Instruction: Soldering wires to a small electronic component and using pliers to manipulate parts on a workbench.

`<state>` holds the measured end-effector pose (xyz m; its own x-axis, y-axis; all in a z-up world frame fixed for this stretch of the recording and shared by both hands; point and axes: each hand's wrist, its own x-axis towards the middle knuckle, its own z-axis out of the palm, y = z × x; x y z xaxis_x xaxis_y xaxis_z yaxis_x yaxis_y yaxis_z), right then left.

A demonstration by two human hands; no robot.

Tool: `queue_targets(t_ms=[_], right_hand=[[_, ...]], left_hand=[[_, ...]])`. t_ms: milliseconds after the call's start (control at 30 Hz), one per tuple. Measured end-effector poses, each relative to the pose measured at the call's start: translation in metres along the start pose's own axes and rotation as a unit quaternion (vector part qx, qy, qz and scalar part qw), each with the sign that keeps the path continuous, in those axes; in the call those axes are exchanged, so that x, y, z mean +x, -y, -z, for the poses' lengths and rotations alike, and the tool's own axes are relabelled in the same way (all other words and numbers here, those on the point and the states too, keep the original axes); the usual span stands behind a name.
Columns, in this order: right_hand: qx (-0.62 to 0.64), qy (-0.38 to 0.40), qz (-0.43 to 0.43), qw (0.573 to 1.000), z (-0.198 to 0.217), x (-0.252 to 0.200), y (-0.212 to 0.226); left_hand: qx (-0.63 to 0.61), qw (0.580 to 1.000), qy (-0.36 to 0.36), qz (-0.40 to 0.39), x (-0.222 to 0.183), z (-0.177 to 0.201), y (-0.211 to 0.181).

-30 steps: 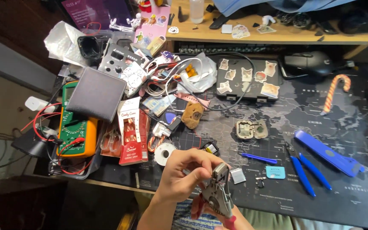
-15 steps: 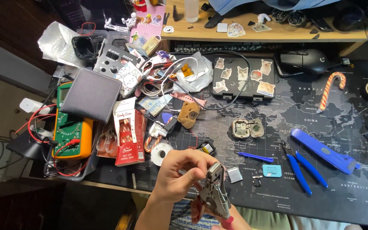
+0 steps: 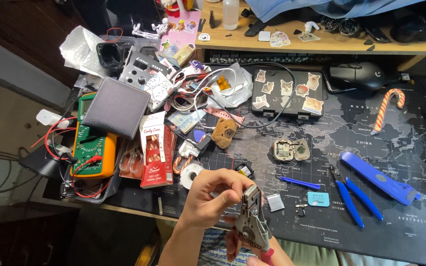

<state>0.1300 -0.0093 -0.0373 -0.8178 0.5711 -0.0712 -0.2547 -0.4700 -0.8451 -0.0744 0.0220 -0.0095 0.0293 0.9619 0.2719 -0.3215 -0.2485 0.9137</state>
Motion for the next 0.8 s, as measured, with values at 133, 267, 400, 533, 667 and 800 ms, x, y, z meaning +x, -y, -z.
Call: queue_targets(t_ms=[133, 267, 400, 533, 667, 800], right_hand=[[0.015, -0.038, 0.018, 0.999, -0.004, -0.009, -0.009], [0.066, -0.226, -0.05, 0.971, -0.033, -0.014, -0.008], [0.116, -0.127, -0.024, 0.985, -0.004, -0.009, -0.032], [0.096, -0.179, -0.006, 0.979, -0.008, -0.003, -0.041], [0.123, -0.367, -0.075, 0.919, -0.002, 0.001, -0.069], [0.135, -0.287, -0.087, 0.945, -0.001, 0.007, -0.047]], left_hand=[[0.004, 1.0, 0.003, -0.002, 0.001, -0.001, -0.002], [-0.03, 0.999, 0.015, -0.014, 0.005, -0.005, -0.009], [-0.01, 1.0, 0.002, -0.015, 0.005, -0.003, -0.003], [0.038, 0.999, -0.022, -0.031, 0.003, -0.008, 0.002], [0.043, 0.997, -0.056, -0.014, 0.003, -0.013, 0.003], [0.074, 0.994, -0.082, -0.023, 0.006, -0.015, -0.002]])
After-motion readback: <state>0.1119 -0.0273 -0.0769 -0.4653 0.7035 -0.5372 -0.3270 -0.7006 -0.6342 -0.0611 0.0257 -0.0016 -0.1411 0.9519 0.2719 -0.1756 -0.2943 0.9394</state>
